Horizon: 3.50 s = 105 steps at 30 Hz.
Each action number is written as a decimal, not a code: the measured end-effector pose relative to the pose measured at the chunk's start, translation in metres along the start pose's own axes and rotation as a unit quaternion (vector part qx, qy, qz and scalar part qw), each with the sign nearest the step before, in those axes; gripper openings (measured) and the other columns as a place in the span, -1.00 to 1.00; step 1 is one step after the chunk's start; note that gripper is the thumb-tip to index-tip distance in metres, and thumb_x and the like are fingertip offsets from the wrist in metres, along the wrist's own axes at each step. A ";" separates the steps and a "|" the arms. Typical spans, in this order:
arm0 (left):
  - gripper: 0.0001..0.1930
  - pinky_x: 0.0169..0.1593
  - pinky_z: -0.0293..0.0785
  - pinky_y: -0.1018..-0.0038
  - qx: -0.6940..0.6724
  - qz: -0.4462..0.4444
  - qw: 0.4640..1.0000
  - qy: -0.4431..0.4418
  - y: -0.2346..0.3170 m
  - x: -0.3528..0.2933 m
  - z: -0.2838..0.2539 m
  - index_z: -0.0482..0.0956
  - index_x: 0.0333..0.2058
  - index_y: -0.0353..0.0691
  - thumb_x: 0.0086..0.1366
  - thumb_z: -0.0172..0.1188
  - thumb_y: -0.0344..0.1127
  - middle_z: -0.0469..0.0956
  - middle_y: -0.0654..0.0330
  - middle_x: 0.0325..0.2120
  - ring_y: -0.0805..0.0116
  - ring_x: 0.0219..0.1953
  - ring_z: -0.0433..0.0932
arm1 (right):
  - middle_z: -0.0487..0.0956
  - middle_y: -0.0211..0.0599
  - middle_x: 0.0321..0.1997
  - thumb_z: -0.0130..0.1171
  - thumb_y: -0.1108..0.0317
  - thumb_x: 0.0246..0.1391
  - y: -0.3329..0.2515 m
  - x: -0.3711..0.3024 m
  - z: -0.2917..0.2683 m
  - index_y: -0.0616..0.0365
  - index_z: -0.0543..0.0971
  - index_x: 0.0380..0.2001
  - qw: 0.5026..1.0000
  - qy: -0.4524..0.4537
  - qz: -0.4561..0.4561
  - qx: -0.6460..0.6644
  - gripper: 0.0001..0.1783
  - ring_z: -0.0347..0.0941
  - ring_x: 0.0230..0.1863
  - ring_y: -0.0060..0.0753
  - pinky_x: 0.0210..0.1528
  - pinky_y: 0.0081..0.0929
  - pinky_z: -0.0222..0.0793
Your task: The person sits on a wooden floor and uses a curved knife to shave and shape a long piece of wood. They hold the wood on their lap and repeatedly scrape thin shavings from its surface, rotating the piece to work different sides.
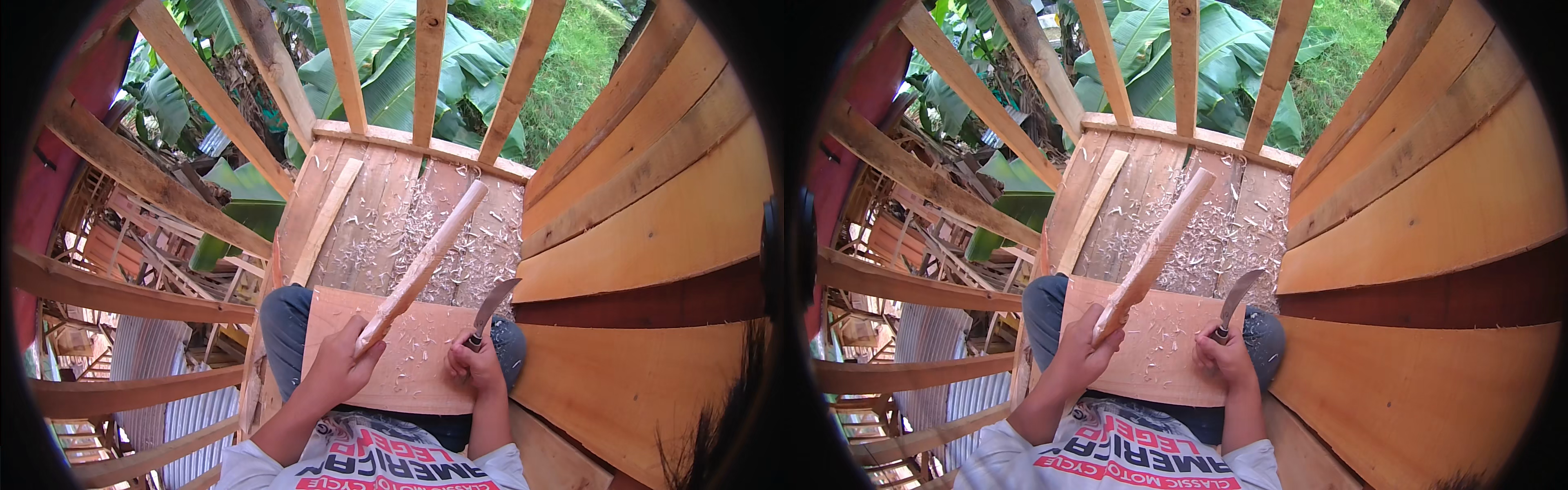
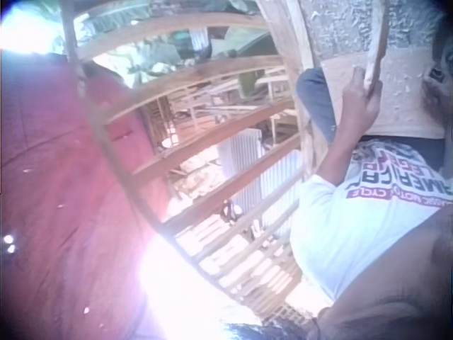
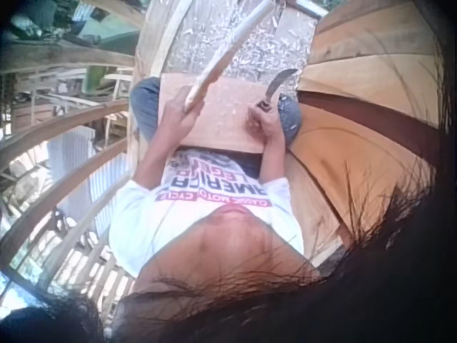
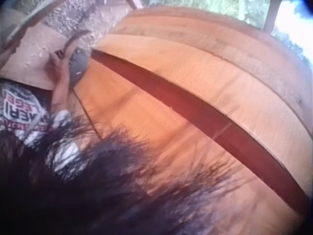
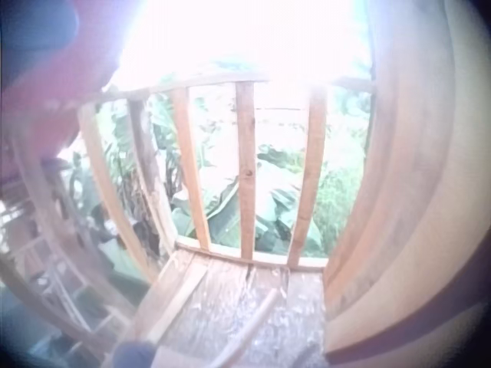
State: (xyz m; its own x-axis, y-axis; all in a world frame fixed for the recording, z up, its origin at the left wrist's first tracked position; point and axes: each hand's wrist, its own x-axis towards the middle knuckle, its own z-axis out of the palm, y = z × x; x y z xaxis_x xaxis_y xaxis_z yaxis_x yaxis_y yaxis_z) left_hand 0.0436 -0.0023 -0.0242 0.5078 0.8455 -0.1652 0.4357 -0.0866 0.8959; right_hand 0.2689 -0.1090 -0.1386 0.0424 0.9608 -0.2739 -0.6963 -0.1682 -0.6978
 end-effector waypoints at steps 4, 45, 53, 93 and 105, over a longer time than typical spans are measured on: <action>-0.77 -0.44 0.34 0.25 0.005 0.013 1.000 -0.003 -0.006 0.002 -0.001 0.33 -0.29 -0.29 0.19 0.19 -0.35 0.45 -0.08 -0.58 -0.13 -0.49 0.50 | 0.30 -0.43 -0.74 0.20 0.44 0.05 0.000 0.001 0.004 0.19 0.44 -0.47 1.000 -0.018 -0.003 -0.005 -0.87 0.19 -0.76 -0.56 -0.63 -0.51 0.17; -0.39 -0.24 0.42 0.25 0.090 0.056 0.994 0.018 0.004 0.009 0.023 0.23 -0.20 -0.29 -0.07 0.43 -0.17 0.43 -0.04 -0.37 -0.04 -0.31 0.50 | 0.26 -0.51 -0.67 0.25 0.31 0.03 -0.004 0.007 0.002 0.00 0.27 -0.56 0.990 -0.030 -0.009 0.138 -0.68 0.21 -0.73 -0.62 -0.61 -0.56 0.22; -0.37 -0.20 0.40 0.26 0.136 0.132 0.982 0.020 0.000 0.006 0.050 0.25 -0.16 -0.28 -0.09 0.45 -0.18 0.42 -0.06 -0.32 -0.04 -0.25 0.47 | 0.40 -0.48 -0.49 0.34 0.53 -0.12 -0.010 -0.007 0.067 0.09 0.30 -0.56 0.954 0.211 -0.147 -0.155 -0.66 0.41 -0.55 -0.59 -0.47 -0.64 0.43; -0.59 -0.28 0.29 0.50 -0.150 -0.176 0.931 -0.281 -0.017 -0.042 0.003 0.27 -0.11 -0.25 0.02 0.11 -0.42 0.32 0.21 -0.49 0.43 -0.39 0.35 | 0.31 -0.17 -0.77 0.17 -0.26 -0.06 -0.014 -0.014 0.057 0.23 0.44 -0.68 0.735 0.199 -0.228 -0.606 -0.34 0.31 -0.73 -0.15 -0.66 -0.39 0.15; -0.58 -0.30 0.31 0.45 -0.135 -0.144 0.940 -0.280 -0.006 -0.034 -0.004 0.23 -0.10 -0.28 0.02 0.07 -0.41 0.34 0.13 -0.52 0.37 -0.43 0.37 | 0.31 -0.20 -0.77 0.20 -0.25 -0.10 -0.011 -0.021 0.078 0.20 0.42 -0.73 0.754 0.137 -0.238 -0.597 -0.35 0.32 -0.73 -0.13 -0.68 -0.36 0.15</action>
State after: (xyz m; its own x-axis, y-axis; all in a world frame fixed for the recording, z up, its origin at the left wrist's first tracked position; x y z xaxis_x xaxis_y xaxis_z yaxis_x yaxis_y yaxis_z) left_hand 0.0204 -0.0285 -0.0217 0.7422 0.3970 -0.5399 0.4491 0.3034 0.8404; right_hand 0.2197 -0.1100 -0.0742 0.3445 0.9205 0.1842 0.5788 -0.0538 -0.8137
